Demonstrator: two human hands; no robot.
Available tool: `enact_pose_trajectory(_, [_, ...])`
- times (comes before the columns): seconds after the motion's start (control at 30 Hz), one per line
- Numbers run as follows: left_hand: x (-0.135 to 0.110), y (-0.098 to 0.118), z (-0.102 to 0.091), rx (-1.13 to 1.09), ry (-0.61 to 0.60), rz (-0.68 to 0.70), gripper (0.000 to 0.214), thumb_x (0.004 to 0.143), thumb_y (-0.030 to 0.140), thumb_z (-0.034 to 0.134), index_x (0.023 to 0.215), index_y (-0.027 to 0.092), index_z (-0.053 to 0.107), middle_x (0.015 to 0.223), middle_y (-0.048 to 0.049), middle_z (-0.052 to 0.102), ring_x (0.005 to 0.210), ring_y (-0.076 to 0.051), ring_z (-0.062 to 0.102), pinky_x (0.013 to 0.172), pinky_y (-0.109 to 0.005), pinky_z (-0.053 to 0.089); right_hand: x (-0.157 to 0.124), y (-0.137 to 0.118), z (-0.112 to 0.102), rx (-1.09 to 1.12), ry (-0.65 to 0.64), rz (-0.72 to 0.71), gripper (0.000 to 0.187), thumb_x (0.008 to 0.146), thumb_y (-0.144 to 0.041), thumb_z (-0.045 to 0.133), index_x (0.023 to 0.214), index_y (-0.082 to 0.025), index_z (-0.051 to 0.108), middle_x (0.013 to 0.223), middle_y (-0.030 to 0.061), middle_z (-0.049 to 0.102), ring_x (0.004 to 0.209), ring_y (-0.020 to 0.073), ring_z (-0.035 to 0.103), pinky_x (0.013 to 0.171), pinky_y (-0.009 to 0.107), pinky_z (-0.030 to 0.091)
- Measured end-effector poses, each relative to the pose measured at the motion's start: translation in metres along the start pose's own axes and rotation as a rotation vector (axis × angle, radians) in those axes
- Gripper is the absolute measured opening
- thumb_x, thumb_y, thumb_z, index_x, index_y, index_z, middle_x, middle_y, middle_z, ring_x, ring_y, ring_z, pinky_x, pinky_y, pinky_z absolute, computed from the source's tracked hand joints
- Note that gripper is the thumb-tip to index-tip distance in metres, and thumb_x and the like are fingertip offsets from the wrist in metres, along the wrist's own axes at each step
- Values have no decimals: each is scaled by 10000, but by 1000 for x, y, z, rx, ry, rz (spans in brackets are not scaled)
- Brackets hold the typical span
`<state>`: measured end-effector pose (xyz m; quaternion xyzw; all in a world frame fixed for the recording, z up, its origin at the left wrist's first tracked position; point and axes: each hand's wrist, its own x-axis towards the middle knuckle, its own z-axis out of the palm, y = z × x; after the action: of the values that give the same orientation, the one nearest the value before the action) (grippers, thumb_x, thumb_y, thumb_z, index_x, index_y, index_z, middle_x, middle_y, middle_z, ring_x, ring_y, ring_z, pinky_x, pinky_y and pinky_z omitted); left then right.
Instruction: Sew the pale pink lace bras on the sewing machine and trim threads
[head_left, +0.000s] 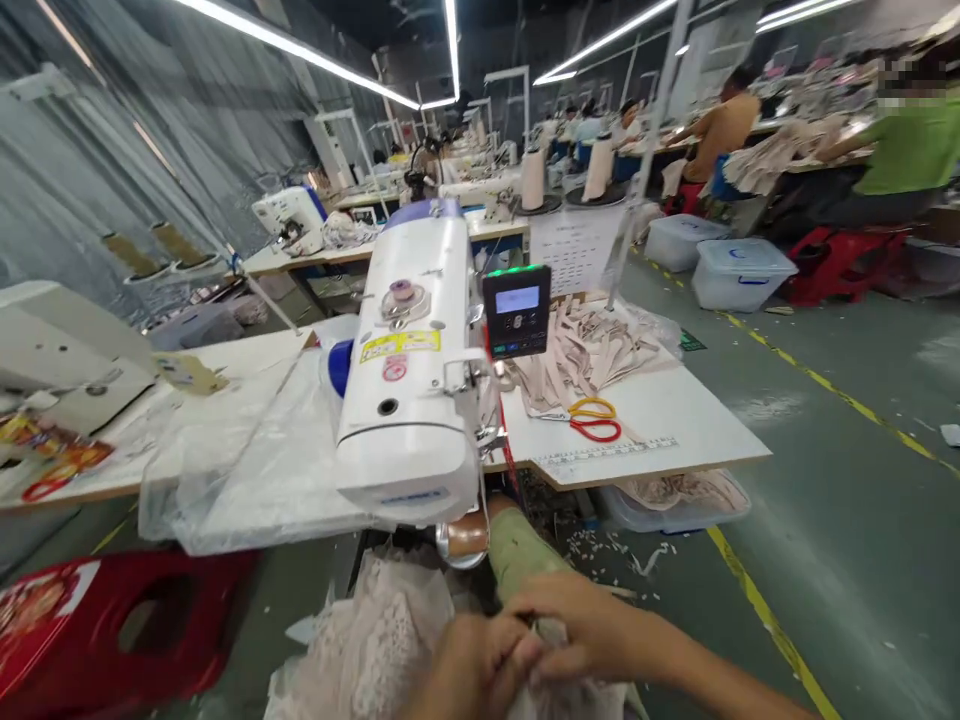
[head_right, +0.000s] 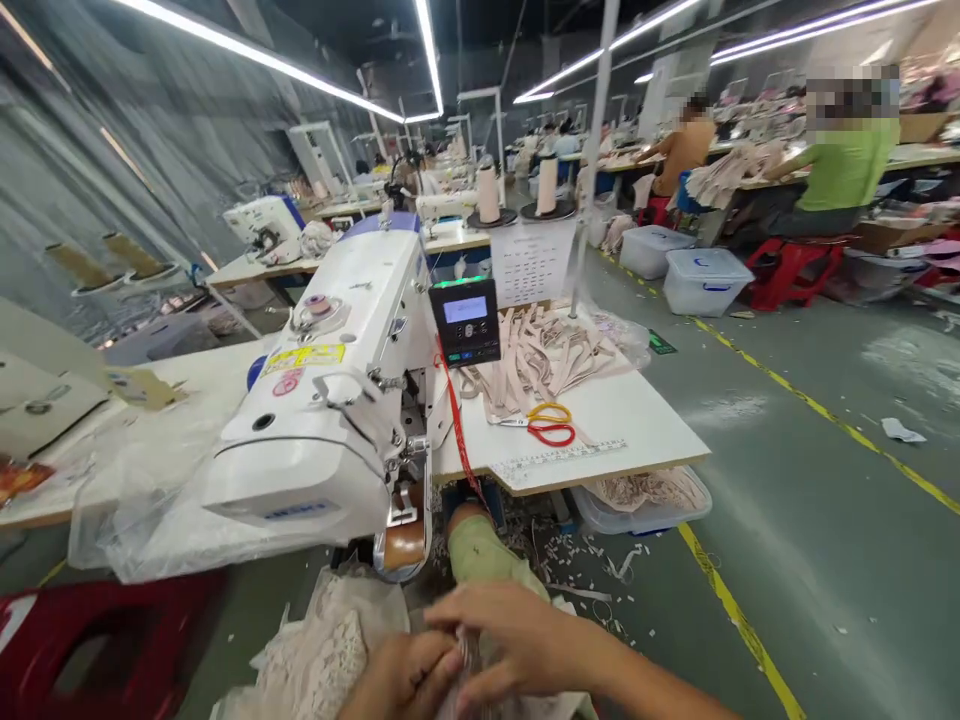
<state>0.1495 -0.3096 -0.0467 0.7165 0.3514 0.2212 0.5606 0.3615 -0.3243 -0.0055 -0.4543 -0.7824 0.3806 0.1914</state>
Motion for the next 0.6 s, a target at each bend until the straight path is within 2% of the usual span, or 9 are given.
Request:
enact_pose_trajectory(0.03, [2, 6, -5, 32, 40, -2, 533, 742, 687, 619, 536, 211, 495, 459, 19, 399, 539, -145, 387, 511, -271, 255, 7, -4, 0, 25, -3, -17, 529, 817, -696, 564, 984, -223, 730, 870, 54, 697, 826, 195, 620, 774, 271, 469])
enact_pose_trajectory(0.07, [4, 11, -12, 68, 88, -14, 553, 728, 670, 639, 499, 209, 437, 450, 27, 367, 515, -128, 353, 495, -269, 218, 14, -8, 0, 44, 25, 1, 526, 853, -697, 509, 820, -212, 710, 720, 24, 643, 693, 161, 570, 670, 248, 433])
enact_pose_trajectory(0.13, [7, 20, -31, 95, 180, -57, 591, 717, 631, 665, 463, 200, 350, 456, 41, 321, 491, -101, 304, 486, -260, 185, 27, -13, -3, 58, 134, 84, 584, 893, -689, 444, 627, -191, 594, 581, -6, 526, 569, 124, 459, 557, 243, 333])
enact_pose_trajectory(0.17, [8, 23, -41, 79, 230, -79, 569, 721, 600, 674, 467, 196, 363, 473, 43, 334, 497, -96, 308, 487, -251, 198, 33, -15, -5, 55, 188, 119, 594, 901, -678, 438, 582, -188, 540, 552, -15, 483, 545, 116, 422, 538, 249, 296])
enact_pose_trajectory(0.23, [11, 29, -59, 20, 321, -133, 445, 744, 534, 667, 523, 193, 485, 508, 44, 384, 508, -101, 339, 489, -235, 246, 46, -17, -11, 52, 240, 154, 573, 907, -641, 462, 560, -187, 500, 539, -20, 460, 539, 114, 411, 541, 256, 284])
enact_pose_trajectory(0.33, [18, 34, -74, -15, 435, -184, 348, 772, 479, 622, 572, 197, 584, 483, 36, 416, 500, -130, 403, 502, -244, 347, 64, -16, -19, 82, 244, 181, 518, 900, -595, 502, 581, -192, 560, 561, -6, 507, 596, 152, 486, 597, 269, 372])
enact_pose_trajectory(0.43, [26, 31, -80, 5, 520, -123, 254, 741, 424, 630, 591, 219, 611, 536, -9, 562, 686, -234, 597, 683, -308, 507, 76, -12, -23, 137, 273, 202, 461, 870, -598, 537, 636, -216, 646, 587, 11, 560, 707, 217, 569, 682, 311, 461])
enact_pose_trajectory(0.5, [31, 25, -82, 13, 520, -89, 158, 718, 388, 637, 701, 233, 667, 674, -33, 678, 909, -300, 645, 818, -349, 534, 79, -8, -24, 161, 293, 219, 413, 833, -600, 584, 663, -236, 678, 596, 16, 581, 753, 243, 597, 704, 330, 493])
enact_pose_trajectory(0.6, [36, 13, -85, -6, 448, -114, 196, 692, 388, 648, 821, 247, 692, 819, -39, 739, 1092, -338, 618, 899, -371, 538, 79, 1, -22, 181, 318, 232, 356, 796, -579, 639, 703, -243, 709, 634, 26, 624, 790, 262, 624, 722, 348, 522])
